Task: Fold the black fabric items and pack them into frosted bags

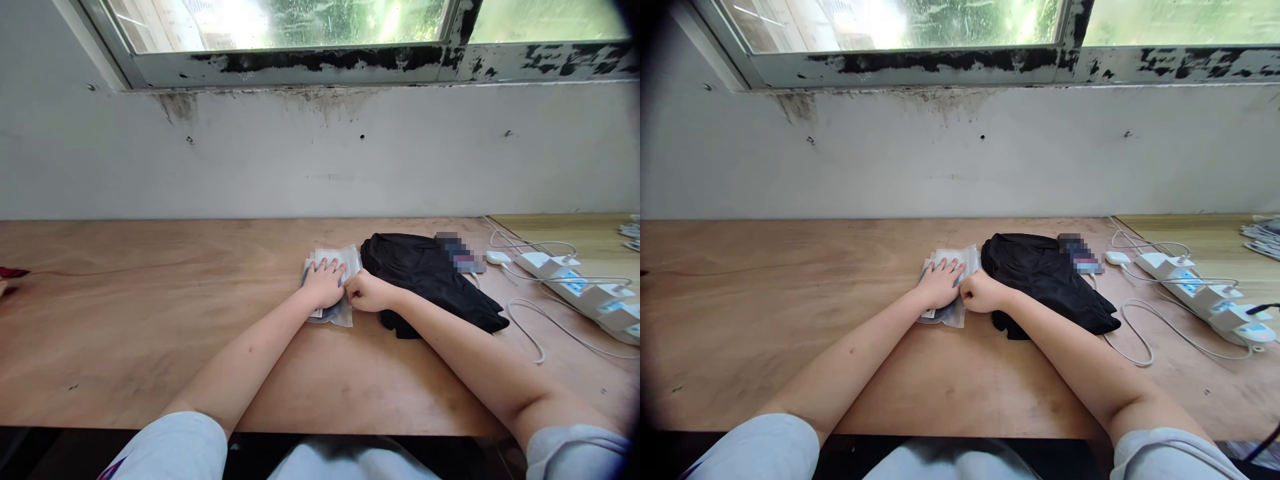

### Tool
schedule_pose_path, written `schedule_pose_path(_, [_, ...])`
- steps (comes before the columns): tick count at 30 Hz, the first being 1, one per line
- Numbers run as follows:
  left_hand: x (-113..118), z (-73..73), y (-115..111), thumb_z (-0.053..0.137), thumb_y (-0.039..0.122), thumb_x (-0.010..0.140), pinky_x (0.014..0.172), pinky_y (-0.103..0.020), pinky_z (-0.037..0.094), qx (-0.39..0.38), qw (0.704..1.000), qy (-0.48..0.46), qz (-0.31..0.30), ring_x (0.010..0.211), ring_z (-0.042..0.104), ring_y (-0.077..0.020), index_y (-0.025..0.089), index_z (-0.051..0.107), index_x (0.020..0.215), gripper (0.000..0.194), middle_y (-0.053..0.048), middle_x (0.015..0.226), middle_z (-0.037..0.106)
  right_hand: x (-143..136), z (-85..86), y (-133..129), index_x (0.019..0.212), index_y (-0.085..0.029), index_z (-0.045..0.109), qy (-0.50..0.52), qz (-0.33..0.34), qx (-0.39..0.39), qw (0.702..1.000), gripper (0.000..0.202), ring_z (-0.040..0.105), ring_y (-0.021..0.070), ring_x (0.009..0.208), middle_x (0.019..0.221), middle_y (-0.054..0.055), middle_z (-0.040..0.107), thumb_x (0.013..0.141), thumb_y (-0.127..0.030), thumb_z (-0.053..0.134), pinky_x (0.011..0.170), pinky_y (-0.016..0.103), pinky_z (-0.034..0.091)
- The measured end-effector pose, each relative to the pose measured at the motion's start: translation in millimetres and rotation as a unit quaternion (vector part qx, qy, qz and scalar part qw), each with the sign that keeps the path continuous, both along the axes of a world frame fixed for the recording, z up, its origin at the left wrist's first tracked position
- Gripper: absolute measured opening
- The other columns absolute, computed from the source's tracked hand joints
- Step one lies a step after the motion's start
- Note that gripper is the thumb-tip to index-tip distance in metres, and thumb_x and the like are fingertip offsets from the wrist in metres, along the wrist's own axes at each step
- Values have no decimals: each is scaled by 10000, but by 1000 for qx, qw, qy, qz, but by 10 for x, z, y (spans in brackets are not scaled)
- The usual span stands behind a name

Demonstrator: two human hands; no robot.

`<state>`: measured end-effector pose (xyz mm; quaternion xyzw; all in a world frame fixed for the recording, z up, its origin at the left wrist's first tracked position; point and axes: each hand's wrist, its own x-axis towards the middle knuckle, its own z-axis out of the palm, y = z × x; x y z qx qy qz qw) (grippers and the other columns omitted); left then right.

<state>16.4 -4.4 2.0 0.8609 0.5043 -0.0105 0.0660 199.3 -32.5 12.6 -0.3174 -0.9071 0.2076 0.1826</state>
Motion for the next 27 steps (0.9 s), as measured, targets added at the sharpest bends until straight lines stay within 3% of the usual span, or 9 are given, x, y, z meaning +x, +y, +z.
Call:
schedule_pose_path(3, [-2,-14,10,284,531,970,1212,-604,83,0,1000,-6,0,1536,159,-360,282,295,1576,656,-58,1670,207,-16,78,-88,543,-189,613,-17,33,15,999,198,552,139,646,660,2,651,635,-38,524,836,315,422])
schedule_pose_path(6, [1,-19,6,298,531,968,1211,-609,86,3,1000,-9,0,1535,161,-362,279,298,1575,657,-62,1669,211,-25,154,-155,566,-191,650,-45,64,4,997,220,535,137,633,668,5,649,622,-29,513,765,293,433])
schedule_pose_path(10, [7,-5,-10,319,515,959,1211,-611,93,4,1000,-5,1,1530,175,-368,259,305,1575,668,-72,1665,222,-31,217,-209,609,-179,697,-65,93,-64,992,239,514,117,585,702,8,669,639,-26,516,589,237,403])
schedule_pose_path(15, [-2,-5,-7,329,509,956,1216,-600,86,4,1000,-9,1,1530,180,-358,270,304,1573,662,-65,1665,224,12,260,-165,742,-179,771,-72,111,-151,980,288,600,120,641,772,6,723,694,-21,535,609,213,438])
schedule_pose_path(17, [-7,-17,2,314,525,961,1215,-603,89,3,1000,-10,-1,1530,180,-361,275,303,1572,661,-66,1667,221,46,240,-98,788,-183,777,-64,83,-138,985,307,626,129,683,813,15,734,721,-17,527,663,217,464])
schedule_pose_path(20, [-6,-35,6,301,542,960,1215,-602,94,7,1000,-11,-3,1531,179,-358,254,284,1577,681,-86,1667,214,91,123,21,909,-158,761,-14,-66,18,998,283,640,184,869,944,78,718,802,-44,525,831,272,477])
schedule_pose_path(23, [7,-28,-20,333,550,939,1222,-597,70,26,999,-6,18,1545,123,-342,176,237,1586,753,-128,1675,158,117,-49,97,1091,-125,708,-53,-199,144,968,239,585,259,1065,1110,151,664,912,-184,560,949,362,437])
schedule_pose_path(27, [24,48,-75,343,642,907,1145,-739,107,39,993,28,104,1537,23,-420,185,291,1562,801,-129,1688,74,116,-169,93,1165,-157,665,-146,-216,161,952,305,546,272,1126,1226,149,617,979,-365,542,940,374,414])
